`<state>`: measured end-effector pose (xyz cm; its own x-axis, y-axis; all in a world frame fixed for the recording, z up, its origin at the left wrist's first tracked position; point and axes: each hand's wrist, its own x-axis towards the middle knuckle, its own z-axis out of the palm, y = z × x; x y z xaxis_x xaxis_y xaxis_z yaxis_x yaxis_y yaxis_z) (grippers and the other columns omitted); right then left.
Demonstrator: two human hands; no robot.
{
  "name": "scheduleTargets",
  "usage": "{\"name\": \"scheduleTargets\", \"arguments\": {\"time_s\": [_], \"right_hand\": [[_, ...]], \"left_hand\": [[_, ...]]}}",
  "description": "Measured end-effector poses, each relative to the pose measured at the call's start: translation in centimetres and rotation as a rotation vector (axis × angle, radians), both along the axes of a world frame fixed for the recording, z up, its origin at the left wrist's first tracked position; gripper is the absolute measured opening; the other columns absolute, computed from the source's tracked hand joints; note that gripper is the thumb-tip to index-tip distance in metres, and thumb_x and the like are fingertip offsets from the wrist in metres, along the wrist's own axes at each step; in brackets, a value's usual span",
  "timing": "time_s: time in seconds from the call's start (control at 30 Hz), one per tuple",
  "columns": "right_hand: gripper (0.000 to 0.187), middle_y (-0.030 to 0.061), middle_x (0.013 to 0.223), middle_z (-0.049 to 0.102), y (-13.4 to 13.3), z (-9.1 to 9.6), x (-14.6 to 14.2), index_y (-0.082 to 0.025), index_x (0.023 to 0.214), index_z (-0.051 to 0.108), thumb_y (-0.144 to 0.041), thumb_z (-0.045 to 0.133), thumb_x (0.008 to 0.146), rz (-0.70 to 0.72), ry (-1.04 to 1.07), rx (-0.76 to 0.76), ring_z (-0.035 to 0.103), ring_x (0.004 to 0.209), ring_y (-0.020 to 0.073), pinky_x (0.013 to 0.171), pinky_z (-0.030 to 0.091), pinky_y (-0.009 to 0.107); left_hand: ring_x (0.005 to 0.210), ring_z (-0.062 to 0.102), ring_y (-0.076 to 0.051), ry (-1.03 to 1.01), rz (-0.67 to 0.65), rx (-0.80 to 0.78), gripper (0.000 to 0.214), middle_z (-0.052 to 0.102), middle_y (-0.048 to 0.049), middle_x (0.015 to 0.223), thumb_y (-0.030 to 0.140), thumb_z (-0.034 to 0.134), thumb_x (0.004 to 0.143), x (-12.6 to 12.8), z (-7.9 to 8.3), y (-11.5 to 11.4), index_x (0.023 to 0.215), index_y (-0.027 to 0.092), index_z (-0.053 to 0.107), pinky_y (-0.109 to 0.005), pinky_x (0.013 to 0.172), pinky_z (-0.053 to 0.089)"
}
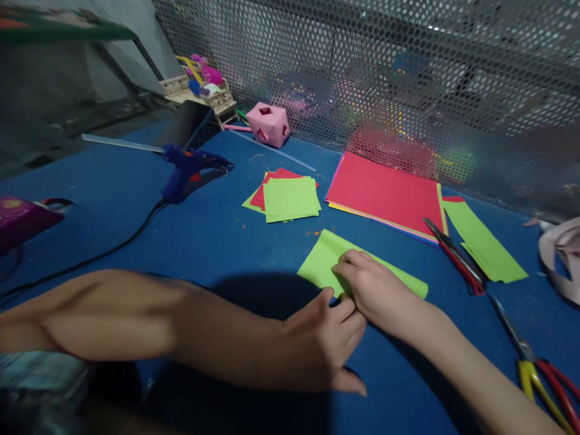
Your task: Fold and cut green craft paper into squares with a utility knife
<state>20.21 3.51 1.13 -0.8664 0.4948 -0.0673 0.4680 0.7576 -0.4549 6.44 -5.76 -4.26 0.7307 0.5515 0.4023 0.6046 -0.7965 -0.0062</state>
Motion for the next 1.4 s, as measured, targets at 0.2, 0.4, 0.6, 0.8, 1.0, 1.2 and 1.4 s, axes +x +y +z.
{"name": "scheduleTargets", "arguments": {"time_s": [0.2, 0.4, 0.6, 0.8, 1.0, 1.2, 1.4], "right_hand": [[0.036, 0.0100, 0.103, 0.060, 0.9, 0.0, -1.1, -0.017, 0.111, 0.063, -0.003, 0.039, 0.089, 0.010, -0.018, 0.004, 0.058, 0.096, 0.0199, 0.082, 0.051, 0.033], [0.033, 0.0089, 0.101, 0.063, 0.2, 0.5, 0.0, -0.019, 0.105, 0.066, -0.006, 0.039, 0.091, 0.045, 0.000, -0.091, 0.060, 0.094, 0.0187, 0.081, 0.052, 0.033], [0.033, 0.0131, 0.117, 0.063, 1.5, 0.3, 0.4, -0.020, 0.120, 0.062, -0.017, 0.043, 0.093, -0.192, 0.119, 0.256, 0.058, 0.110, 0.0283, 0.094, 0.048, 0.049], [0.036, 0.0145, 0.118, 0.066, 2.1, -1.7, 1.0, -0.015, 0.126, 0.058, -0.030, 0.040, 0.099, -0.246, 0.033, 0.270, 0.060, 0.110, 0.0289, 0.095, 0.048, 0.049], [0.040, 0.0154, 0.117, 0.066, 1.4, -1.8, 1.0, -0.012, 0.132, 0.055, -0.029, 0.039, 0.099, -0.238, 0.006, 0.244, 0.058, 0.108, 0.0292, 0.093, 0.048, 0.048], [0.042, 0.0156, 0.119, 0.064, 1.1, -1.5, 0.9, -0.010, 0.133, 0.055, -0.029, 0.038, 0.099, -0.253, -0.028, 0.219, 0.057, 0.110, 0.0291, 0.096, 0.046, 0.047], [0.041, 0.0153, 0.119, 0.064, 1.0, -1.4, 0.7, -0.011, 0.132, 0.055, -0.027, 0.040, 0.097, -0.271, -0.054, 0.197, 0.056, 0.110, 0.0295, 0.097, 0.045, 0.047]], "left_hand": [[0.084, 0.049, -0.026, 0.000, 0.004, 0.005, 0.068, 0.055, -0.0104, 0.086, 0.068, 0.034, 0.093, 0.0, 0.0, 0.1, 0.088, 0.008, 0.067, -0.037, 0.064, 0.037], [0.087, 0.051, -0.029, -0.001, -0.007, 0.002, 0.062, 0.058, -0.0127, 0.087, 0.064, 0.042, 0.093, 0.0, 0.0, 0.0, 0.090, 0.008, 0.068, -0.039, 0.066, 0.038], [0.096, 0.056, -0.033, 0.086, 0.025, 0.069, 0.069, 0.062, -0.0247, 0.116, 0.062, 0.034, 0.096, -0.3, 0.6, -0.4, 0.105, 0.003, 0.068, -0.042, 0.071, 0.044], [0.106, 0.058, -0.038, 0.142, 0.068, 0.093, 0.074, 0.062, -0.0267, 0.124, 0.063, 0.035, 0.095, -0.2, 0.6, -1.2, 0.116, -0.002, 0.066, -0.050, 0.083, 0.048], [0.109, 0.057, -0.038, 0.183, 0.060, 0.028, 0.071, 0.060, -0.0260, 0.127, 0.060, 0.033, 0.097, -0.3, 0.8, -1.2, 0.118, 0.000, 0.066, -0.051, 0.086, 0.048], [0.107, 0.059, -0.038, 0.153, 0.040, 0.024, 0.066, 0.062, -0.0241, 0.124, 0.057, 0.038, 0.096, -0.5, 1.0, -1.0, 0.116, 0.001, 0.067, -0.051, 0.086, 0.049], [0.105, 0.060, -0.038, 0.129, 0.031, 0.025, 0.060, 0.064, -0.0228, 0.119, 0.053, 0.041, 0.096, -0.6, 1.1, -1.0, 0.112, 0.002, 0.069, -0.051, 0.086, 0.049]]}}
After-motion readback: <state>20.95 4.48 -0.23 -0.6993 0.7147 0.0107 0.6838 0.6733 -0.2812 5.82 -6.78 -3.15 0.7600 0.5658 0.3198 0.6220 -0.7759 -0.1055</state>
